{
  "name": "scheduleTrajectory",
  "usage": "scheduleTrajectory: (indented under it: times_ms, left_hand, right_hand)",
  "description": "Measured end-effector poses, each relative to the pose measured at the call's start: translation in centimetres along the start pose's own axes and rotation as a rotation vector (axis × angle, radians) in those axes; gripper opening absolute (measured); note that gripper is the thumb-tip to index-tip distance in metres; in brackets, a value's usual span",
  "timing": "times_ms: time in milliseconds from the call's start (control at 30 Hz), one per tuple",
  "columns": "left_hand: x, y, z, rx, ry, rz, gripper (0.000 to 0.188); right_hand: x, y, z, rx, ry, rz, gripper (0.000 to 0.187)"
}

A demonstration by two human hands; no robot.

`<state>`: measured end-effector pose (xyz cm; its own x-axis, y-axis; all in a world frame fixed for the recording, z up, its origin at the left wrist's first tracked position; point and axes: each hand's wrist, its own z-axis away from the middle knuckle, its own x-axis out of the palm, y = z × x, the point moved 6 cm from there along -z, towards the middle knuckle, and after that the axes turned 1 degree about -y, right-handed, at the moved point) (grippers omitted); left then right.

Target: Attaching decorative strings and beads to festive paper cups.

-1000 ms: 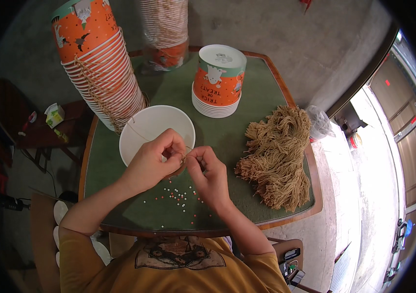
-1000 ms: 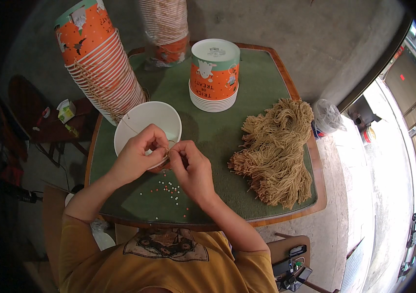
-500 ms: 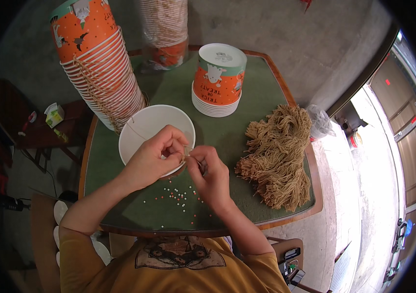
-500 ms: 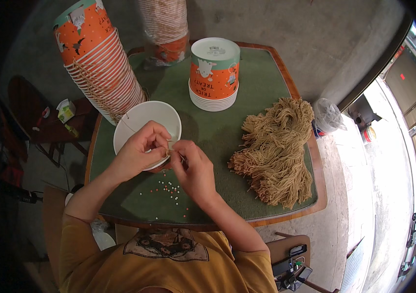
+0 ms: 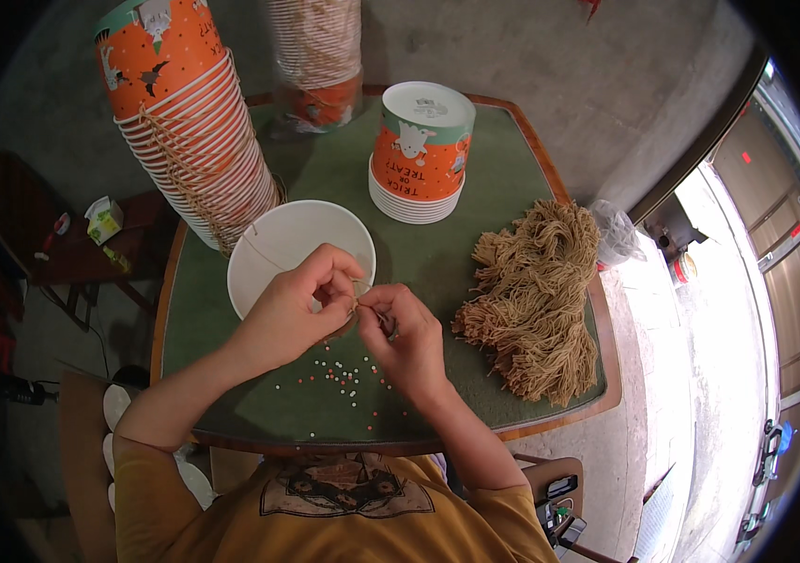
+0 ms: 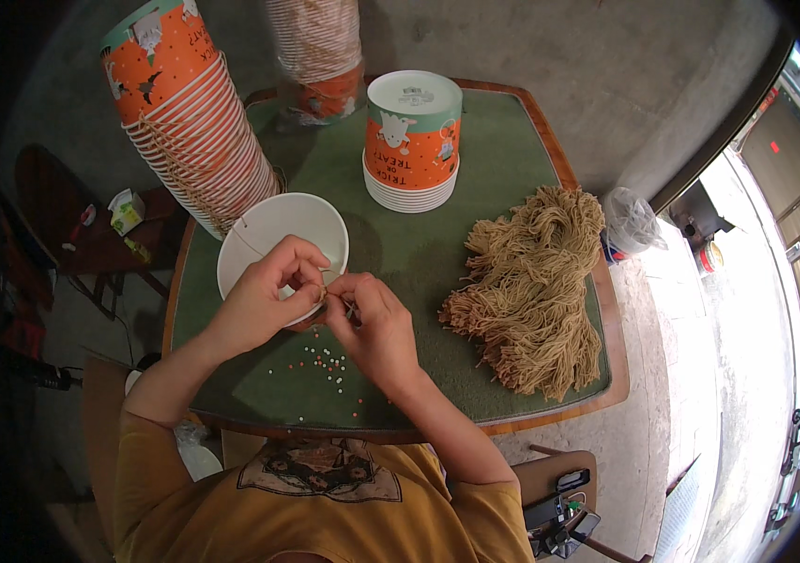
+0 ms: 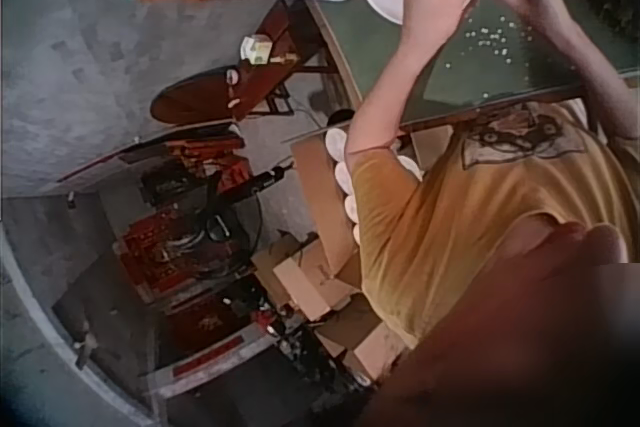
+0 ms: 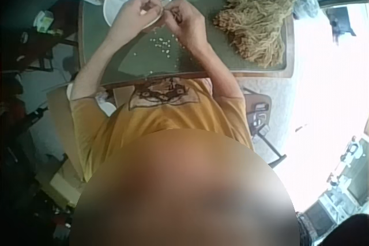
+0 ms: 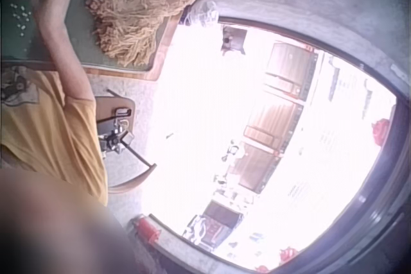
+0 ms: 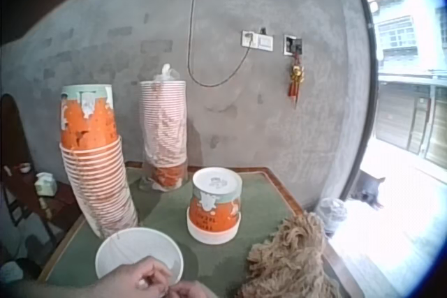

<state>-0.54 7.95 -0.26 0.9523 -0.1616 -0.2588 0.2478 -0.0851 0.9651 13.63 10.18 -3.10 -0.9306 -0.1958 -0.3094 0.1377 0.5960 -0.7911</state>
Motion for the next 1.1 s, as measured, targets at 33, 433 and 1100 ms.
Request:
scheduleTrajectory:
  times_ms: [33, 433, 1100]
  left_hand:
    - [0.0, 0.3, 0.1, 0.033, 0.009, -0.056, 0.025]
    - [0.2, 0.8, 0.0, 0.108, 0.041, -0.183, 0.026]
    - [0.6, 0.5, -0.2, 0.065, -0.046, -0.202, 0.029]
  right_hand:
    - [-0.1, -0.2, -0.1, -0.016, -0.003, 0.025, 0.017]
    - [-0.6, -1.2, -0.6, -0.156, -0.015, 0.204, 0.023]
    - [0.9, 2.1, 0.5, 0.380, -0.116, -0.569, 0.006]
